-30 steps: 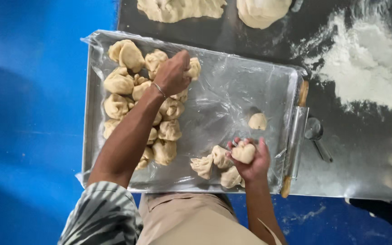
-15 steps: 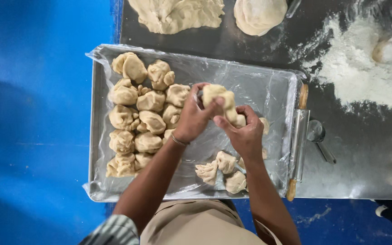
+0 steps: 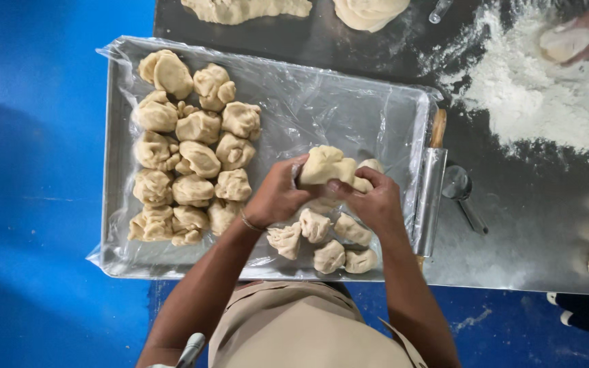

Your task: The person prepares balls of dough by hand on a metal table, shaping and arranging them on a tray.

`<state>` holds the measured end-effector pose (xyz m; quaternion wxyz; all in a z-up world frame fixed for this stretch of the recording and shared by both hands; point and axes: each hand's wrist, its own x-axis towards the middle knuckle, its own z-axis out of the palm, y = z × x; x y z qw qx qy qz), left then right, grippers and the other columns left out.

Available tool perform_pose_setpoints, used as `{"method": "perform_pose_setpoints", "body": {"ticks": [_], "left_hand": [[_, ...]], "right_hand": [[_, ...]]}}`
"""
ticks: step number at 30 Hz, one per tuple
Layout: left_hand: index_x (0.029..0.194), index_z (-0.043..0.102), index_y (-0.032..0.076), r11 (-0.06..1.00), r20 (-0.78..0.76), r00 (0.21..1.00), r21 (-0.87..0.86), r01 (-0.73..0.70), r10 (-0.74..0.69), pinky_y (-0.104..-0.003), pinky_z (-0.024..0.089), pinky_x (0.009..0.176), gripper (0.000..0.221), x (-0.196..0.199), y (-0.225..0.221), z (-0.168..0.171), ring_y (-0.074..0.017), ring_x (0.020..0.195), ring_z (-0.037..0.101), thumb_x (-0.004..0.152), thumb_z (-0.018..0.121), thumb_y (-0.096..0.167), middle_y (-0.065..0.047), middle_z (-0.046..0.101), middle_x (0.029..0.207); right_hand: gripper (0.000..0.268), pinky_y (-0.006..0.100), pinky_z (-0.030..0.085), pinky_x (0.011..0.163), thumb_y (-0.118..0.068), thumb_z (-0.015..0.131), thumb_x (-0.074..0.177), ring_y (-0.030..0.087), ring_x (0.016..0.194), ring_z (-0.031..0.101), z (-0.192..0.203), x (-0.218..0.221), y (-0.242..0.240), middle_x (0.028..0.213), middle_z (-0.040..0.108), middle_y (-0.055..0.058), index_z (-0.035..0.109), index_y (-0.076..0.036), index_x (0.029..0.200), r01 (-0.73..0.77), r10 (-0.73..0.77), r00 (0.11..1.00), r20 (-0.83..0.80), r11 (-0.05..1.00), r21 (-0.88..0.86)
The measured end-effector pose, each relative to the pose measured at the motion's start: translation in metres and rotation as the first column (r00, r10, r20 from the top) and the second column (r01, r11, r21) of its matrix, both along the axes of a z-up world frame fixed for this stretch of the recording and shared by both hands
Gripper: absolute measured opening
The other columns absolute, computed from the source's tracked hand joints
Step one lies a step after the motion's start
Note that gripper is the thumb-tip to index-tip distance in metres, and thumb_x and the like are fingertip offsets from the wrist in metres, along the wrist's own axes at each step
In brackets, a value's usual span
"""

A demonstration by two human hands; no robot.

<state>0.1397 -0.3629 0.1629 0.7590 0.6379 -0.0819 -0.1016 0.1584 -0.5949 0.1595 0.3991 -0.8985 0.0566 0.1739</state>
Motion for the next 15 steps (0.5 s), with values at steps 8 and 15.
{"method": "perform_pose_setpoints", "body": {"ticks": [8,15], "left_hand": [[0.127,0.063,-0.006,0.973,-0.318,0.947,-0.203,-0.107,0.038,-0.030,0.054,0.083,0.031,-0.025,-0.037,-0.029,-0.0118,0.094,0.059,0.112,0.059,0.020,-0.009,0.066,0.107],[0.138,0.053,0.000,0.938,-0.368,0.928,-0.301,-0.172,0.052,-0.028,0.059,0.091,0.046,-0.020,-0.064,0.008,-0.0097,0.108,0.067,0.096,0.067,0.012,-0.004,0.069,0.122]], "right_hand": [[0.044,0.039,0.057,0.108,-0.015,0.068,0.097,0.023,0.123,0.063,0.035,-0.028,-0.024,0.130,0.062,0.014,0.062,-0.001,0.139,0.063,-0.336,0.942,0.021,0.236,0.970],[0.059,0.060,0.033,0.117,-0.019,0.062,0.100,0.040,0.145,0.045,0.052,-0.037,0.003,0.154,0.046,0.016,0.039,-0.003,0.153,-0.256,0.306,0.627,0.716,0.950,-0.182]]}}
